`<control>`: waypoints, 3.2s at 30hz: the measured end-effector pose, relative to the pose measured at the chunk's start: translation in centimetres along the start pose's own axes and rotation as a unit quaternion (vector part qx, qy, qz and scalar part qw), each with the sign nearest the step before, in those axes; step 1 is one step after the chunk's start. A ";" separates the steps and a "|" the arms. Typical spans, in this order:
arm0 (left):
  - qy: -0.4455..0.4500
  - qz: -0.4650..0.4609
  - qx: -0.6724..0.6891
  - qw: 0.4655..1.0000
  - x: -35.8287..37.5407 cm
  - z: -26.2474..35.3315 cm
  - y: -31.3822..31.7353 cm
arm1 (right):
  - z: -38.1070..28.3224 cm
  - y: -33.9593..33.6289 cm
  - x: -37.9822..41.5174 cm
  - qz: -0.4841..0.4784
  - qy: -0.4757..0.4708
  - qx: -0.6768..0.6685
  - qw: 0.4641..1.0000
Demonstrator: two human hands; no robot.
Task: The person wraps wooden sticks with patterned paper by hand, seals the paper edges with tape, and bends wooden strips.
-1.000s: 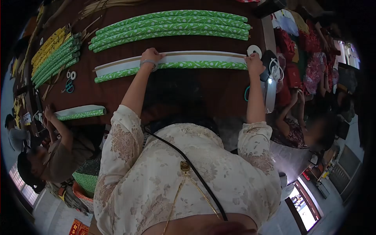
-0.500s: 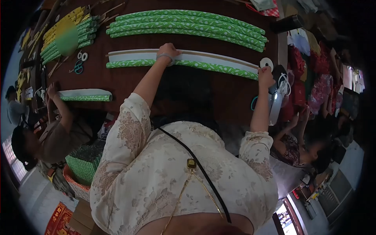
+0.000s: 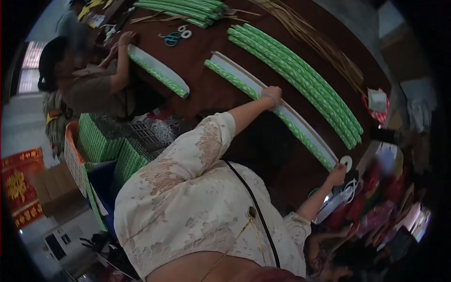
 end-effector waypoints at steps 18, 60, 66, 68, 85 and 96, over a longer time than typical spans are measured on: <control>-0.024 -0.025 0.015 0.999 -0.4 -0.3 0.7 | -10.9 -3.7 3.3 0.020 -0.117 -0.088 0.989; -0.027 0.016 0.020 0.999 -0.1 0.0 0.4 | -25.9 -0.8 11.0 -0.136 -0.426 -0.080 0.891; -0.032 0.004 0.015 0.999 -0.3 0.0 0.5 | -24.1 -0.7 10.8 -0.142 -0.418 -0.052 0.896; -0.025 0.031 0.025 0.999 -0.3 0.0 0.4 | -23.4 -0.6 10.6 -0.137 -0.419 -0.041 0.897; -0.019 0.022 0.022 0.999 -0.4 -0.1 0.7 | -18.3 -1.2 9.1 -0.128 -0.368 0.008 0.921; -0.015 0.013 0.050 0.999 -0.1 0.0 0.4 | -14.6 -1.5 7.8 -0.109 -0.324 0.019 0.940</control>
Point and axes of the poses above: each hand's wrist, its own x-axis away from the middle knuckle, its own y-axis out of the palm, z = x × y, the point moved 5 cm from there along -x, towards the middle knuckle, and after that the axes turned 6 degrees about y, right-handed, at the moved point
